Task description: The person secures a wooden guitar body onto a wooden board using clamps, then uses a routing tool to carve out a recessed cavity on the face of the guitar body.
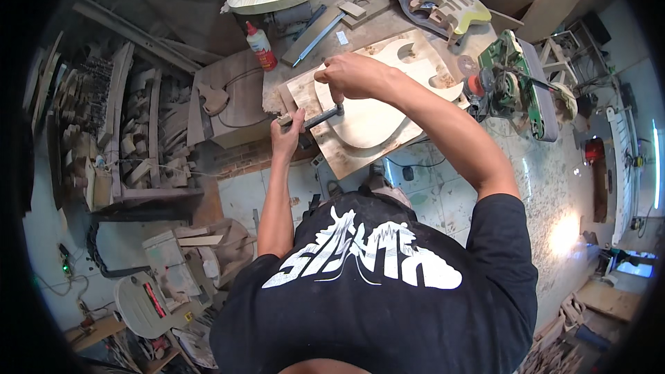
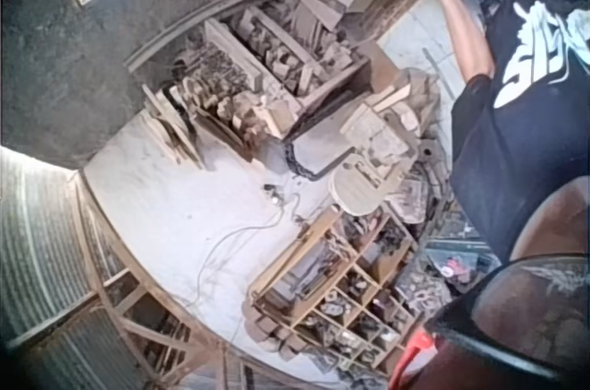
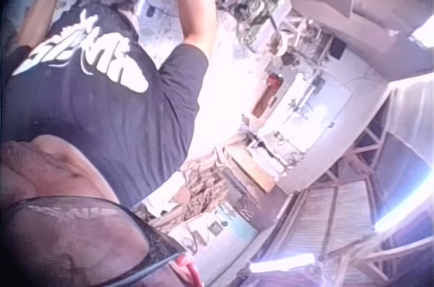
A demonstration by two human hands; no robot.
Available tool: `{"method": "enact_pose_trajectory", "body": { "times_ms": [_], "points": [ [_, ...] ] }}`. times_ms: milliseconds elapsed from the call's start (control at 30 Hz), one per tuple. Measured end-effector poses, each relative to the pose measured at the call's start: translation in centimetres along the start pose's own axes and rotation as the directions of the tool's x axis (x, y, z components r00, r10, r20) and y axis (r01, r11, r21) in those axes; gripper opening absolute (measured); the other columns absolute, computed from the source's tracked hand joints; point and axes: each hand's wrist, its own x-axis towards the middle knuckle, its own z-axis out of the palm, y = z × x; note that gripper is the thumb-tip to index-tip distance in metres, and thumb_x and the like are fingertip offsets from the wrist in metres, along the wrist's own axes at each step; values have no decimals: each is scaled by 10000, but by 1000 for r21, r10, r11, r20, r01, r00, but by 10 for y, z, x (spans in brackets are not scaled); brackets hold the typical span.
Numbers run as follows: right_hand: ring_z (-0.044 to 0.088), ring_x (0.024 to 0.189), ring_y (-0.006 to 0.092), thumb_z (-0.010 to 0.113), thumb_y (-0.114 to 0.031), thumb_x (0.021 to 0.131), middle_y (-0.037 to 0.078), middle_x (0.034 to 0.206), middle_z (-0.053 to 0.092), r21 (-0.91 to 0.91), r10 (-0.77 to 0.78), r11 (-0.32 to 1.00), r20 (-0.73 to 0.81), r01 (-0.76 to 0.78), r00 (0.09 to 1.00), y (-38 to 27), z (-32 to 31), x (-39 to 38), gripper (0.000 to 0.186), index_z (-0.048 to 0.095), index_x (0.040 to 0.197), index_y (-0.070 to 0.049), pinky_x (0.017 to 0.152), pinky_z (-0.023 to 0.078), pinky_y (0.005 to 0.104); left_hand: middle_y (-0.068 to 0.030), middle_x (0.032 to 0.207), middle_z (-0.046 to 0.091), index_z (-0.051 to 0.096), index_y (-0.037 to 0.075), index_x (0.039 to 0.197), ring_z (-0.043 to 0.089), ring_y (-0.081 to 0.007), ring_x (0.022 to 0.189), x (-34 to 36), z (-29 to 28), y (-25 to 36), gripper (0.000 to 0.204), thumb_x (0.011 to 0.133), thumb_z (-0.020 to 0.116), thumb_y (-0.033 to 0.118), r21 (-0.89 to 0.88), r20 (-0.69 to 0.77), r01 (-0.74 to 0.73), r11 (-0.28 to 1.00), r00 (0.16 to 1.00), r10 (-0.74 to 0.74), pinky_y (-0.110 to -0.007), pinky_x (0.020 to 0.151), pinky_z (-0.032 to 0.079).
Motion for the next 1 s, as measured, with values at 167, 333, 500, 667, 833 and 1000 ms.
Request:
{"method": "enact_pose_trajectory", "body": {
  "times_ms": [167, 333, 500, 667, 833, 1000],
  "points": [
    [650, 815, 337, 664, -32, 749, 124, 760, 678, 11, -222, 973, -201, 229, 954, 10, 7, -4, 82, 587, 775, -36, 717, 520, 418, 22, 569, 566, 617, 47, 609, 505, -73, 528, 4, 2, -1, 445, 933, 683, 344, -22, -1, 16, 1000, 1000, -16, -261, 532, 400],
    [667, 791, 348, 708, -104, 754, 144, 763, 674, 69, -65, 995, -160, 77, 985, 0, 4, -5, 146, 600, 802, -20, 704, 520, 439, 6, 549, 575, 619, 26, 601, 523, -89, 503, 5, 15, -8, 447, 933, 674, 321, -84, -197, -73, 994, 979, 55, -268, 511, 408],
    [667, 833, 315, 731, -332, 851, 128, 848, 709, 196, 131, 975, -109, -108, 985, -9, -1, -5, 377, 569, 855, 9, 748, 515, 366, -9, 496, 539, 599, 23, 554, 511, -102, 482, 3, 15, -10, 461, 941, 648, 269, -48, -275, -72, 996, 960, 56, -280, 505, 402],
    [636, 859, 245, 755, -212, 833, 83, 926, 639, 386, -175, 872, -327, 300, 929, 28, 28, 2, 415, 577, 1119, 29, 827, 496, 340, -27, 505, 533, 616, -2, 606, 497, -113, 486, 1, 16, -15, 455, 948, 626, 299, -44, -257, -95, 995, 963, 80, -313, 519, 406],
    [647, 760, 256, 759, -106, 778, 129, 822, 653, 643, 97, 753, -320, 141, 942, 11, 66, 7, 312, 563, 1008, -32, 646, 491, 362, 14, 506, 487, 539, 20, 535, 433, -76, 493, 0, 13, -16, 475, 954, 620, 228, -107, -302, -103, 989, 951, 67, -272, 496, 338],
    [643, 768, 350, 841, -384, 719, 133, 813, 645, 387, 275, 922, -653, -2, 706, -13, 82, -4, 508, 509, 919, -56, 609, 488, 419, 16, 514, 492, 542, 23, 540, 431, -74, 496, -1, 16, -12, 465, 955, 622, 216, -161, -266, -101, 982, 962, 55, -271, 496, 335]
  ]
}}
